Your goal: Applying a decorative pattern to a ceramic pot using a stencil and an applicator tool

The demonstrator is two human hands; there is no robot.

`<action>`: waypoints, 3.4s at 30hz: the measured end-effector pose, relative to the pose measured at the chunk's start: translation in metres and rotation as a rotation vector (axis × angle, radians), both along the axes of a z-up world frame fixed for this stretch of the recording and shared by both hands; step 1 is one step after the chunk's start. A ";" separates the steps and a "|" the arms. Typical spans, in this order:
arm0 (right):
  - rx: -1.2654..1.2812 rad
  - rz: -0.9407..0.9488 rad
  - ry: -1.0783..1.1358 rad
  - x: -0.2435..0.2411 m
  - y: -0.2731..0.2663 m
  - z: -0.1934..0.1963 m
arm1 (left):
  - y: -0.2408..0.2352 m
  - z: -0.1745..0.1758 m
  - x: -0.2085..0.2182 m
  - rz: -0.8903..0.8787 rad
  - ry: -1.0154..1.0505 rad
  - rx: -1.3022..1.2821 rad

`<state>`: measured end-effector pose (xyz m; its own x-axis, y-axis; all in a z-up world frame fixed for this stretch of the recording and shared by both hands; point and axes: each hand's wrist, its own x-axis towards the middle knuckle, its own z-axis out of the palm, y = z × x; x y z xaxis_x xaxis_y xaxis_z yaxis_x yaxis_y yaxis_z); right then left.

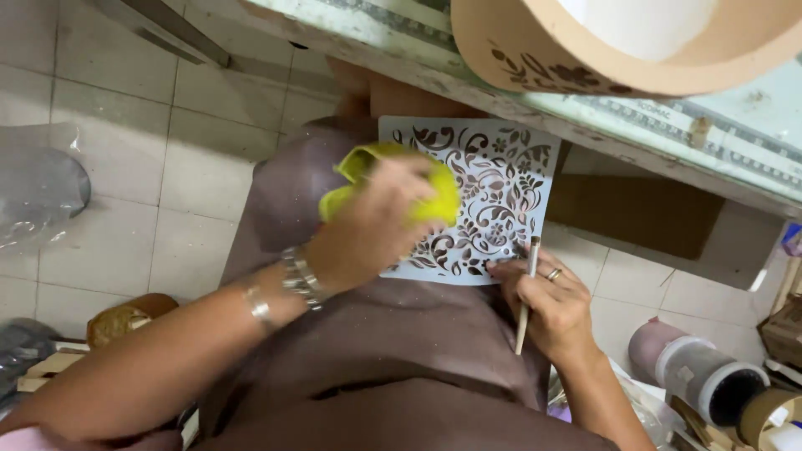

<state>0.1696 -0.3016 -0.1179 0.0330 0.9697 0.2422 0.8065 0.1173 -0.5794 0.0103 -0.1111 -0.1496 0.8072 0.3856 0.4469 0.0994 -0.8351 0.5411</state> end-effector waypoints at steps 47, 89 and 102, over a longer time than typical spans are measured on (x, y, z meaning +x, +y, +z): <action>0.003 -0.132 0.499 -0.022 -0.021 0.025 | -0.031 0.071 -0.011 -0.411 -0.322 -0.726; 0.149 -0.289 0.017 -0.032 0.067 -0.036 | -0.019 -0.033 0.013 -0.338 -0.264 -2.305; 0.191 -0.193 0.002 -0.019 0.058 -0.018 | -0.017 -0.033 0.009 -0.203 -0.302 -2.394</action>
